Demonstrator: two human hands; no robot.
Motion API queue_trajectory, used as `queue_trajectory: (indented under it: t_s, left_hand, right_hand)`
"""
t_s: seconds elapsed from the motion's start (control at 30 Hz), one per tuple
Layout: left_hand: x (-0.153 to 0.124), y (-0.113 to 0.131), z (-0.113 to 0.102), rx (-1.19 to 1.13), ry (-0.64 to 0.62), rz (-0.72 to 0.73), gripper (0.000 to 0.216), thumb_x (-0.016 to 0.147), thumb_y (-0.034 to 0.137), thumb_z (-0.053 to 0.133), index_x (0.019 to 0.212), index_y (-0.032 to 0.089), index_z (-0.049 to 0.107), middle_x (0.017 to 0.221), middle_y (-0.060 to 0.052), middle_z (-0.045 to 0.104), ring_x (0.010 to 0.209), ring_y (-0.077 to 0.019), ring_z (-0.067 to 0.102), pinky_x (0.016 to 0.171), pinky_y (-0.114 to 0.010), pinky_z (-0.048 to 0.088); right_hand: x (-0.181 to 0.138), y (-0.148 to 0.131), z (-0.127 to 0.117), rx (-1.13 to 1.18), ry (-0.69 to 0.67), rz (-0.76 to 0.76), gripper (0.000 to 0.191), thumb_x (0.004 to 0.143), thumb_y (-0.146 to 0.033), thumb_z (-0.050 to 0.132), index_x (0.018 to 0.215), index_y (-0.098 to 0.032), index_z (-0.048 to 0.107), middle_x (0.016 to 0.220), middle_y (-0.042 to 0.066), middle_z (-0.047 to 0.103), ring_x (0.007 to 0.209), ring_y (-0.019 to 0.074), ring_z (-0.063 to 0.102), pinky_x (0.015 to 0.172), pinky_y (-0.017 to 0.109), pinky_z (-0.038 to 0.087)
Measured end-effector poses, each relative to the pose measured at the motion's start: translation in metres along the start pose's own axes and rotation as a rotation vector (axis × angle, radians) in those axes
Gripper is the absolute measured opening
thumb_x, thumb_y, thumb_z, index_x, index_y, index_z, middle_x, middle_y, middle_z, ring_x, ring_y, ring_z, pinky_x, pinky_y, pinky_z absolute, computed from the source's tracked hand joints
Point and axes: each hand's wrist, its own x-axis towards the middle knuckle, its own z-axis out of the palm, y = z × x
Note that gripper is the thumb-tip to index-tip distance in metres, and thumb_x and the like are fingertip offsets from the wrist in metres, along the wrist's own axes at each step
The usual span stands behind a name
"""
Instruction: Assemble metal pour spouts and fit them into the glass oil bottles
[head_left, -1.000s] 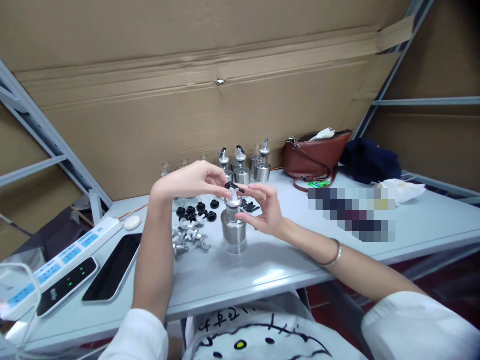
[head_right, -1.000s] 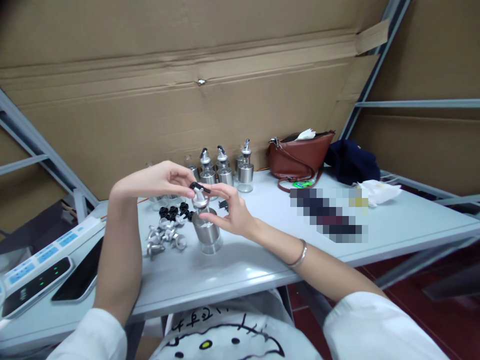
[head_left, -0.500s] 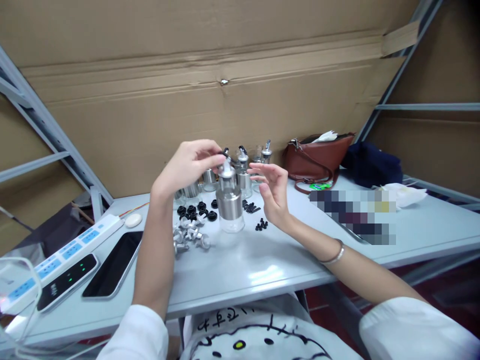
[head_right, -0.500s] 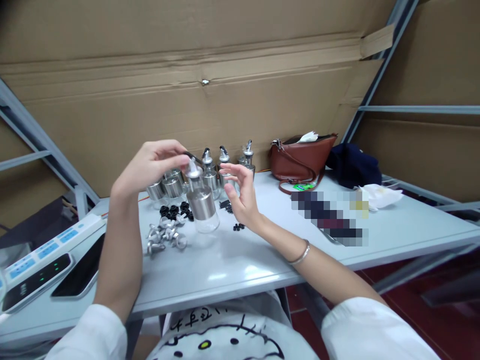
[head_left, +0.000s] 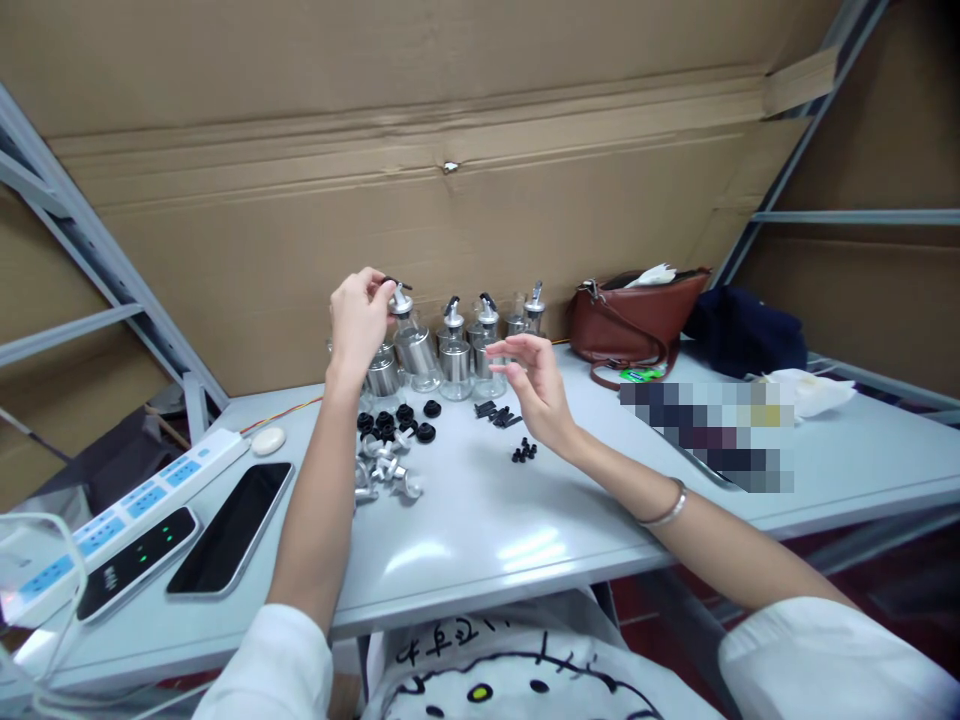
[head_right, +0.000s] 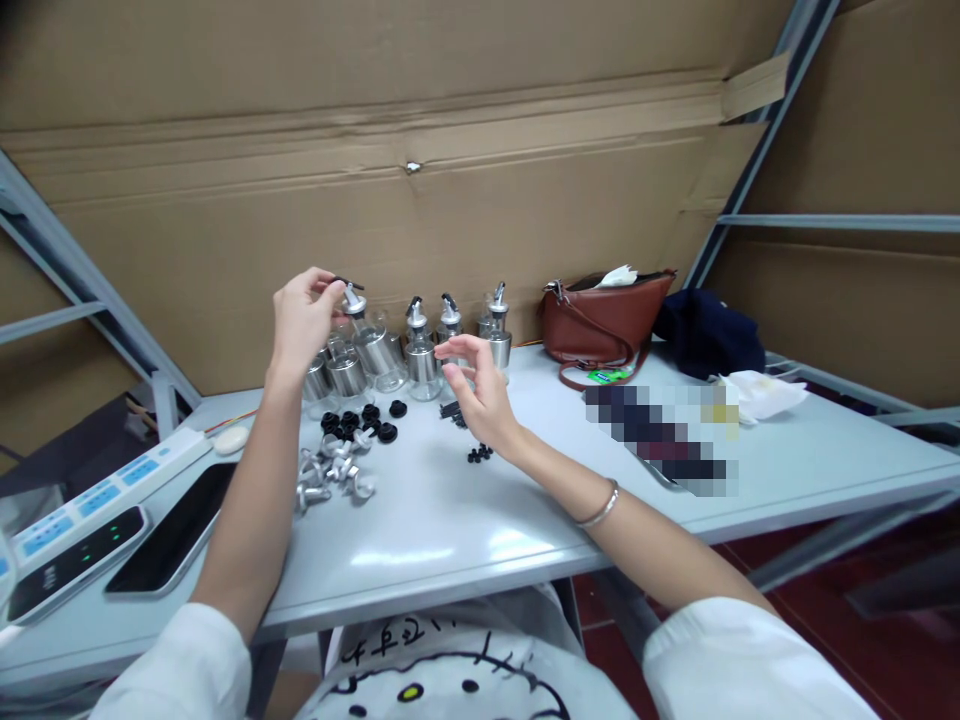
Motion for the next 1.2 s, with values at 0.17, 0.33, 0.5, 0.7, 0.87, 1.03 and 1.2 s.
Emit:
queue_trajectory:
  t_s: [0.17,0.33,0.5,0.7,0.87,1.03,1.2]
  left_hand:
    - [0.000,-0.015,0.015,0.233,0.015,0.067,0.012,0.084,0.024,0.051,0.086,0.017,0.060,0.094,-0.007,0.058,0.091,-0.0194,0.059,0.080,-0.032,0.051]
    - [-0.001,-0.030,0.027,0.329,-0.062,0.073,0.014,0.087,0.024,0.049,0.088,0.018,0.061,0.095,-0.008,0.057,0.092,-0.0200,0.058,0.084,-0.033,0.048]
    - [-0.002,-0.041,0.035,0.392,-0.088,0.041,0.016,0.088,0.024,0.048,0.094,0.016,0.060,0.100,-0.010,0.056,0.088,-0.0207,0.060,0.084,-0.033,0.046]
    - [-0.003,-0.041,0.035,0.463,-0.158,0.030,0.022,0.090,0.026,0.044,0.100,0.013,0.059,0.104,-0.015,0.060,0.097,-0.0241,0.059,0.085,-0.033,0.044]
    - [-0.002,-0.039,0.035,0.462,-0.231,0.029,0.024,0.089,0.022,0.043,0.105,0.012,0.058,0.104,-0.014,0.064,0.098,-0.0226,0.059,0.088,-0.032,0.043]
    - [-0.001,-0.034,0.019,0.460,-0.362,0.006,0.029,0.085,0.020,0.046,0.110,0.012,0.058,0.103,-0.013,0.066,0.097,-0.0221,0.061,0.089,-0.033,0.044]
    - [-0.002,-0.020,-0.016,0.492,-0.691,-0.041,0.063,0.081,0.039,0.054,0.137,0.016,0.034,0.131,-0.015,0.051,0.115,-0.0245,0.054,0.095,-0.034,0.042]
  right_hand:
    - [-0.001,-0.001,0.001,-0.012,-0.037,0.000,0.025,0.091,-0.040,0.048,0.109,-0.024,0.044,0.104,0.007,0.061,0.102,0.0180,0.059,0.084,0.037,0.053]
    - [0.000,-0.001,0.000,-0.127,-0.138,-0.002,0.021,0.092,-0.038,0.046,0.105,-0.022,0.049,0.101,0.007,0.062,0.095,0.0174,0.061,0.084,0.037,0.053]
    - [-0.001,0.000,0.001,-0.355,-0.427,-0.145,0.015,0.091,-0.028,0.048,0.099,-0.020,0.057,0.103,0.010,0.063,0.098,0.0204,0.059,0.088,0.041,0.050]
    - [-0.013,-0.010,0.011,-0.357,-0.857,-0.282,0.019,0.090,-0.025,0.052,0.103,-0.017,0.063,0.105,0.011,0.064,0.104,0.0200,0.057,0.092,0.039,0.048]
    - [-0.030,-0.021,0.023,-0.332,-1.029,-0.319,0.032,0.091,-0.031,0.051,0.121,-0.020,0.059,0.131,0.012,0.054,0.124,0.0195,0.046,0.104,0.039,0.040]
    - [-0.038,-0.031,0.028,-0.372,-1.086,-0.320,0.041,0.089,-0.029,0.055,0.130,-0.021,0.052,0.140,0.011,0.047,0.127,0.0196,0.044,0.106,0.036,0.038]
    - [-0.037,-0.028,0.029,-0.340,-1.103,-0.227,0.030,0.089,-0.024,0.056,0.116,-0.013,0.061,0.116,0.014,0.061,0.104,0.0185,0.058,0.091,0.032,0.048]
